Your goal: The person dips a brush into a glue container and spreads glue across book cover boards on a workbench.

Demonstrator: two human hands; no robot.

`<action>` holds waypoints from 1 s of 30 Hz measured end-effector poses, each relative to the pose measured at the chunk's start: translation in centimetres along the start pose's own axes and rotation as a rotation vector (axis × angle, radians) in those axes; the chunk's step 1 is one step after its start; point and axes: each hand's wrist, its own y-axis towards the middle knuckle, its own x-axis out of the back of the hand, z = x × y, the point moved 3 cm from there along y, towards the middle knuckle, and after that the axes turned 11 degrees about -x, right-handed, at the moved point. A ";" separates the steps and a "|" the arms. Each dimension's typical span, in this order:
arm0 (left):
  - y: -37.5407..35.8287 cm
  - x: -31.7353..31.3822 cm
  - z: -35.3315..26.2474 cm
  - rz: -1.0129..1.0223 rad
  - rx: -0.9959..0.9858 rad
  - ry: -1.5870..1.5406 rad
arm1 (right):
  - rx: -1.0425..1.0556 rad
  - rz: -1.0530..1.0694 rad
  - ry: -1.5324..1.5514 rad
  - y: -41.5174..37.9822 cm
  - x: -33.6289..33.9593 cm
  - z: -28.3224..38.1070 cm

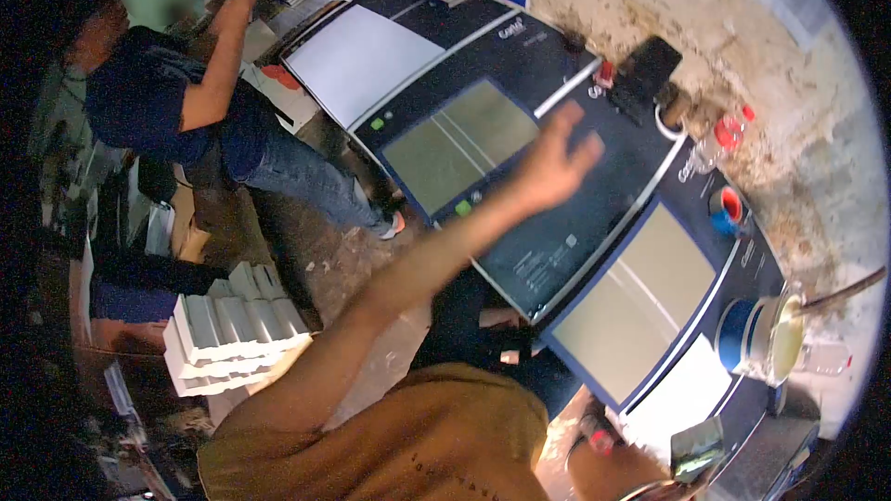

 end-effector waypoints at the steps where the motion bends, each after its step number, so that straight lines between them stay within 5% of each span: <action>1: -1.8 -1.7 -3.1 0.048 0.071 -0.224 | -0.102 0.079 0.172 0.0 -1.0 -0.3; 3: -6.4 -5.7 -6.3 0.258 0.156 -0.573 | -0.391 0.320 0.623 0.3 -1.7 -0.3; 6: -13.3 -9.0 -10.9 0.369 0.080 -0.563 | -0.872 0.725 1.174 0.6 -3.0 -0.4; 7: -14.9 -9.7 -11.6 0.386 0.077 -0.552 | -0.879 0.792 1.154 0.8 -3.1 -0.9; 10: -16.8 -9.5 -11.8 0.327 -0.053 -0.398 | -0.299 0.436 0.362 4.7 -0.4 -4.6; 11: -16.6 -9.0 -12.1 0.338 -0.006 -0.431 | 0.041 0.230 -0.179 3.0 -2.5 -3.6; 14: -16.7 -9.0 -11.8 0.364 0.012 -0.411 | -0.326 0.190 0.252 -1.5 -8.9 -0.1; 18: -17.2 -9.2 -11.9 0.403 -0.009 -0.405 | -0.468 0.211 0.263 -1.2 -10.6 0.3; 21: -17.1 -9.3 -11.9 0.393 -0.006 -0.429 | -1.200 1.115 1.978 3.7 -6.6 -6.1; 27: -17.0 -9.2 -11.9 0.401 -0.001 -0.431 | -0.990 0.626 2.072 4.4 -5.8 -6.9; 30: -16.9 -9.0 -11.9 0.409 0.002 -0.433 | -0.993 0.652 2.045 -0.2 -8.9 -3.0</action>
